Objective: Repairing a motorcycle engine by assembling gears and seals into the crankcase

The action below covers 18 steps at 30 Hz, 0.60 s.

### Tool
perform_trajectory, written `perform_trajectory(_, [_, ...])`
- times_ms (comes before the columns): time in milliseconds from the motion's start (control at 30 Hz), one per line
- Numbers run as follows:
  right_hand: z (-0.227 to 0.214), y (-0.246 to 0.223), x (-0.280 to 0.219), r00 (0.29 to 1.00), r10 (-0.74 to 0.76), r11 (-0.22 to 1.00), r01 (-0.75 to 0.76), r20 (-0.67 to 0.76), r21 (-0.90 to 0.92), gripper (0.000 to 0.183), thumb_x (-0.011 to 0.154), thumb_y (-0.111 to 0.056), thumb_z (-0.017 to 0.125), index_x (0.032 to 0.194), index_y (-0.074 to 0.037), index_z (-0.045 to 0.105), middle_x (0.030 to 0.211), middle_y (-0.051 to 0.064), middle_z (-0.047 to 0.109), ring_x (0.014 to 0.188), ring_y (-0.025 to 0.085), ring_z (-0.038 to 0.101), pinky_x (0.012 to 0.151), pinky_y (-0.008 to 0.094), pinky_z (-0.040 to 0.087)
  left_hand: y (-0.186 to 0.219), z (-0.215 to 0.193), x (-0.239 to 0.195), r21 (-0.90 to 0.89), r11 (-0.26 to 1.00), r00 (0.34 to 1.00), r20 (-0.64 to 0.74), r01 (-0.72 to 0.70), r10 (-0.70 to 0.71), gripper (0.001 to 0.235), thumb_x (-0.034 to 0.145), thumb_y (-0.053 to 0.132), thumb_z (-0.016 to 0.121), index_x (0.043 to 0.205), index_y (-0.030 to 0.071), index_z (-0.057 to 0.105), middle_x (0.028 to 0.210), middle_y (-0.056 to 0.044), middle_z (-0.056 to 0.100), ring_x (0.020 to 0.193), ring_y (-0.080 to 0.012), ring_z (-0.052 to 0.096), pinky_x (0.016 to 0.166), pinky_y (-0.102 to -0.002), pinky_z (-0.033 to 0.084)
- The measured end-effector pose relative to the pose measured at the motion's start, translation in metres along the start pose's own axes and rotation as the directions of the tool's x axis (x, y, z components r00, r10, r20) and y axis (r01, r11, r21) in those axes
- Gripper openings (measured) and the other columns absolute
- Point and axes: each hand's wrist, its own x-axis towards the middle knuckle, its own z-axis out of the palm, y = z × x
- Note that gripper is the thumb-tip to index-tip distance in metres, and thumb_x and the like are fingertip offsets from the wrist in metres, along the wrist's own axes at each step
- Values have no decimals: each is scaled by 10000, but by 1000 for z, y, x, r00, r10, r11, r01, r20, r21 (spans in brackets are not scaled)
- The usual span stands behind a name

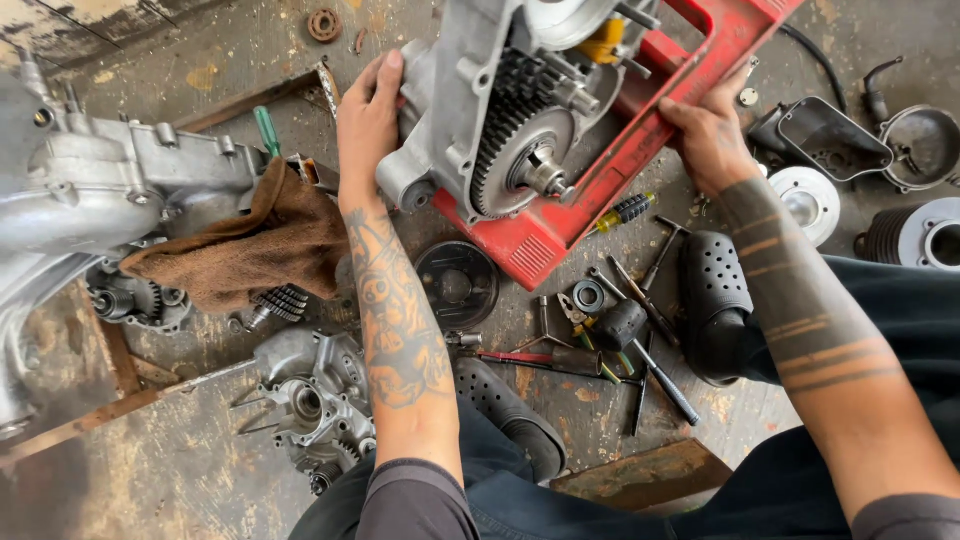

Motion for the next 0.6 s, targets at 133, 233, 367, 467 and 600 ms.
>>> perform_trajectory(133, [3, 5, 29, 989, -141, 970, 149, 54, -192, 1006, 1114, -96, 591, 1565, -110, -308, 1590, 292, 427, 1156, 183, 714, 1047, 251, 703, 2, 2, -13, -44, 997, 989, -135, 56, -62, 647, 883, 624, 552, 1224, 106, 738, 983, -30, 782, 790, -111, 671, 705, -246, 539])
perform_trajectory(233, [-4, 10, 49, 979, -189, 962, 200, 76, -187, 880, 1131, -58, 564, 1628, -156, -155, 1586, 189, 511, 1175, 120, 674, 1020, 191, 663, 3, 10, -23, -37, 994, 975, -194, 101, -107, 685, 863, 662, 522, 1231, 126, 737, 996, -25, 799, 795, -104, 688, 699, -252, 542])
perform_trajectory(367, [-5, -17, 59, 970, -190, 945, 223, 151, -240, 603, 1161, 26, 479, 1584, -162, 93, 1341, 194, 579, 1063, 226, 720, 1088, 312, 716, -2, 30, -28, 33, 980, 959, -216, 196, -184, 784, 825, 765, 407, 1304, 206, 679, 1109, -30, 805, 891, -123, 748, 716, -278, 584])
perform_trajectory(467, [-20, -17, 74, 962, -205, 952, 239, 183, -192, 360, 1161, -51, 531, 1439, -75, 304, 1288, 95, 634, 1043, 116, 668, 929, 231, 628, 26, 40, -50, -15, 982, 946, -267, 187, -184, 740, 838, 718, 440, 1283, 189, 703, 1001, -15, 812, 862, -121, 740, 751, -272, 557])
perform_trajectory(600, [-33, -33, 78, 970, -127, 945, 182, 208, -271, 341, 1155, -111, 531, 1444, -80, 354, 1321, 92, 631, 1008, 98, 656, 858, 208, 605, 32, 54, -65, -14, 994, 950, -294, 104, -103, 655, 899, 628, 494, 1281, 133, 689, 1149, -74, 798, 976, -177, 761, 806, -289, 589])
